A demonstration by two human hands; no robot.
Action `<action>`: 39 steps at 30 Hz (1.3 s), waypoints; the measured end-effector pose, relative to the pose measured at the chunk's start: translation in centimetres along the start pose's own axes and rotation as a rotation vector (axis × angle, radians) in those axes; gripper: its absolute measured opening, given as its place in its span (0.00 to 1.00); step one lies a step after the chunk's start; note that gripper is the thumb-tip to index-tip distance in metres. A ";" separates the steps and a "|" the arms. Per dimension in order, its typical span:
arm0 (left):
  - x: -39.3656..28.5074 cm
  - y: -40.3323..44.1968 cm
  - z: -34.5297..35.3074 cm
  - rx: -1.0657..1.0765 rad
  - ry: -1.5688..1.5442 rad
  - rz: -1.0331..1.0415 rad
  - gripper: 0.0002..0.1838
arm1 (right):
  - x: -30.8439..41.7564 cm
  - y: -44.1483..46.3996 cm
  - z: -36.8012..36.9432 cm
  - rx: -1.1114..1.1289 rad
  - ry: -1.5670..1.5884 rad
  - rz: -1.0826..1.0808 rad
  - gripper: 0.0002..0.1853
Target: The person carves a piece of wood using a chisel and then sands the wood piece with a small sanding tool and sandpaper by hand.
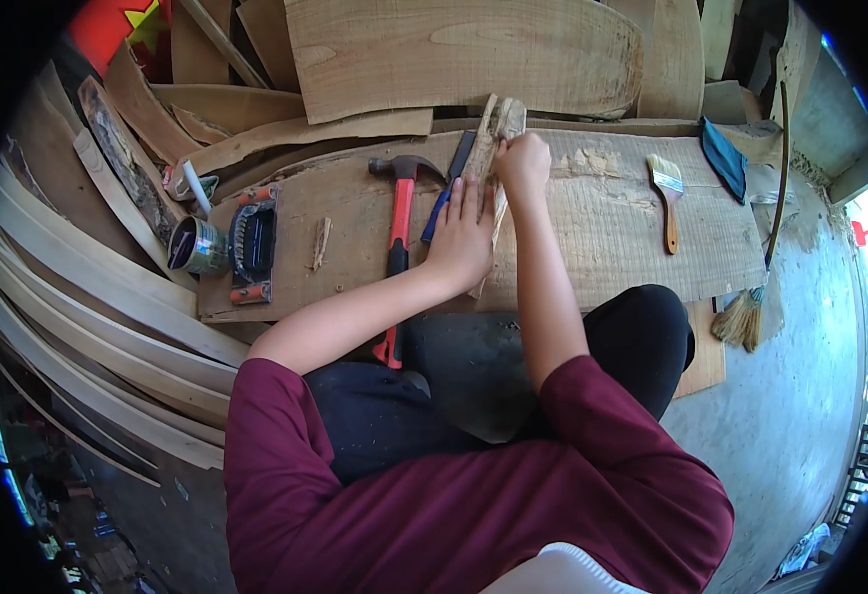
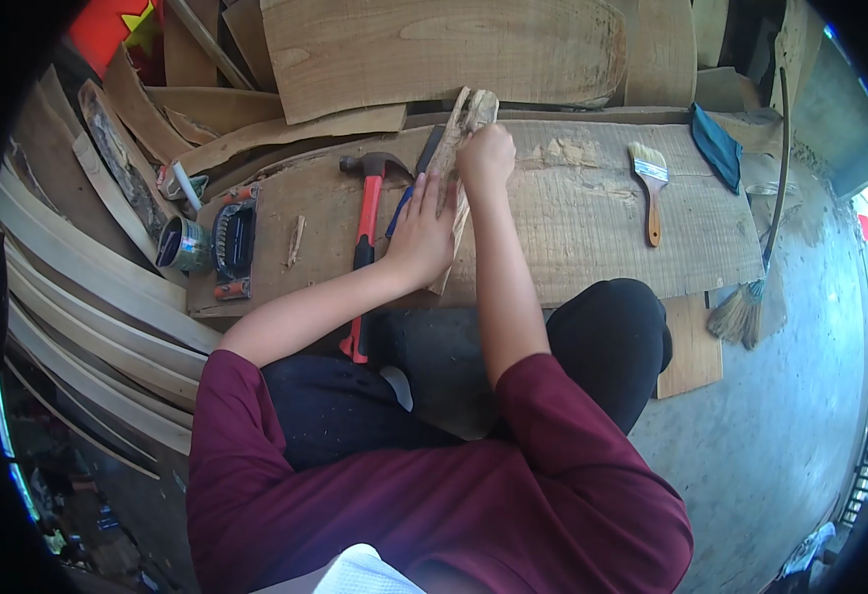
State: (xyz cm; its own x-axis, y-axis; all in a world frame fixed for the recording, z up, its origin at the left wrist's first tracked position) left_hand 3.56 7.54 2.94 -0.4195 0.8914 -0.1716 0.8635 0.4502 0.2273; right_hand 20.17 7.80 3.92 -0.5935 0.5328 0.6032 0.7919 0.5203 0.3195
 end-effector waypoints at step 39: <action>0.1 0.0 0.5 -0.052 0.007 0.011 0.36 | 0.6 1.0 -1.0 0.114 -0.058 -0.056 0.08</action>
State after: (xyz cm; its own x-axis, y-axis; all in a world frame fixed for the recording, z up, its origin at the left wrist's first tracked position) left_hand 3.69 7.59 2.45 -0.4119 0.8967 -0.1619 0.8526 0.4420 0.2789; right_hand 20.76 8.02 5.32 -0.6466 0.5365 0.5424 0.7375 0.6213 0.2646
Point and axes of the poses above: each hand's wrist, its own y-axis towards the middle knuckle, its own z-axis out of the palm, x = y × z, the point moved 2 cm from there along y, towards the middle knuckle, and after that the axes turned 10 degrees about -z, right-handed, at the moved point
